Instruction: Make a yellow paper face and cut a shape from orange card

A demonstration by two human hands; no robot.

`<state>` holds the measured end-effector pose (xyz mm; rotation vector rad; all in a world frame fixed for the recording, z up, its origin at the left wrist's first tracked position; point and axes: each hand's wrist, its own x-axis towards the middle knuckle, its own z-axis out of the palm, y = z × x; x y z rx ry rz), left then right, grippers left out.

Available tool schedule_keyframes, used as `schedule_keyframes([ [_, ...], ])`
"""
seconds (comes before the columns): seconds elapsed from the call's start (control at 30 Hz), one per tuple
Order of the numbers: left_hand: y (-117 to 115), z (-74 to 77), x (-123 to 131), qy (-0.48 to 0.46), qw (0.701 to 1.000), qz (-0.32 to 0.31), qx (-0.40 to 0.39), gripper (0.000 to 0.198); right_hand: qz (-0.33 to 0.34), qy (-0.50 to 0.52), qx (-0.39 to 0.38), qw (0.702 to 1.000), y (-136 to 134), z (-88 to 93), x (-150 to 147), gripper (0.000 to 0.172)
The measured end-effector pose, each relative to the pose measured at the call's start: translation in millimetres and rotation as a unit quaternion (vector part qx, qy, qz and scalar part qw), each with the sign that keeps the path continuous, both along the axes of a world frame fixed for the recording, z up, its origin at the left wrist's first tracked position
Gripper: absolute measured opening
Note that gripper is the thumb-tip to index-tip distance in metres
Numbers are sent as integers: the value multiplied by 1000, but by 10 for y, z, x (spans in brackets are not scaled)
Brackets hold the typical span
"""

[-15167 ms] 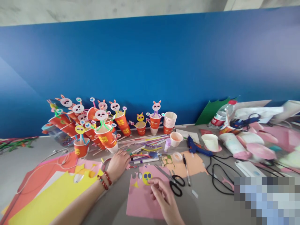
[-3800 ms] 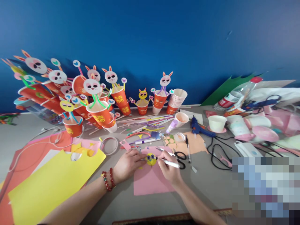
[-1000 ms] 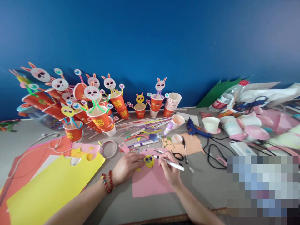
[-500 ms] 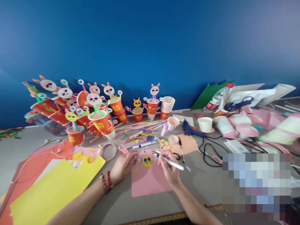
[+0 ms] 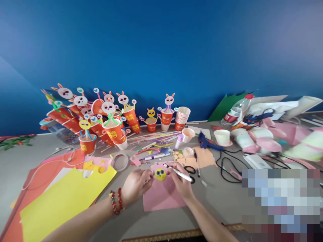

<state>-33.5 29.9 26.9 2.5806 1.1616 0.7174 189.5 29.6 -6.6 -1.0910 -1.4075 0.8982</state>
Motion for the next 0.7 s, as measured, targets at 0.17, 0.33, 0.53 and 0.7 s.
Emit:
schedule_keyframes([
  [0.17,-187,-96,165,39,992,-105,60,20,6,-40,1,999,1,14,-2,15],
  [0.33,-247,-164,214,45,988,-137,57,23,-3,-27,-6,1000,0,-21,-8,11],
  [0.53,-287,-215,183,-26,992,-121,37,19,-20,33,-40,998,-20,108,9,19],
  [0.7,-311,-191,136,-109,986,3,-126,19,43,42,-59,996,-268,454,17,18],
])
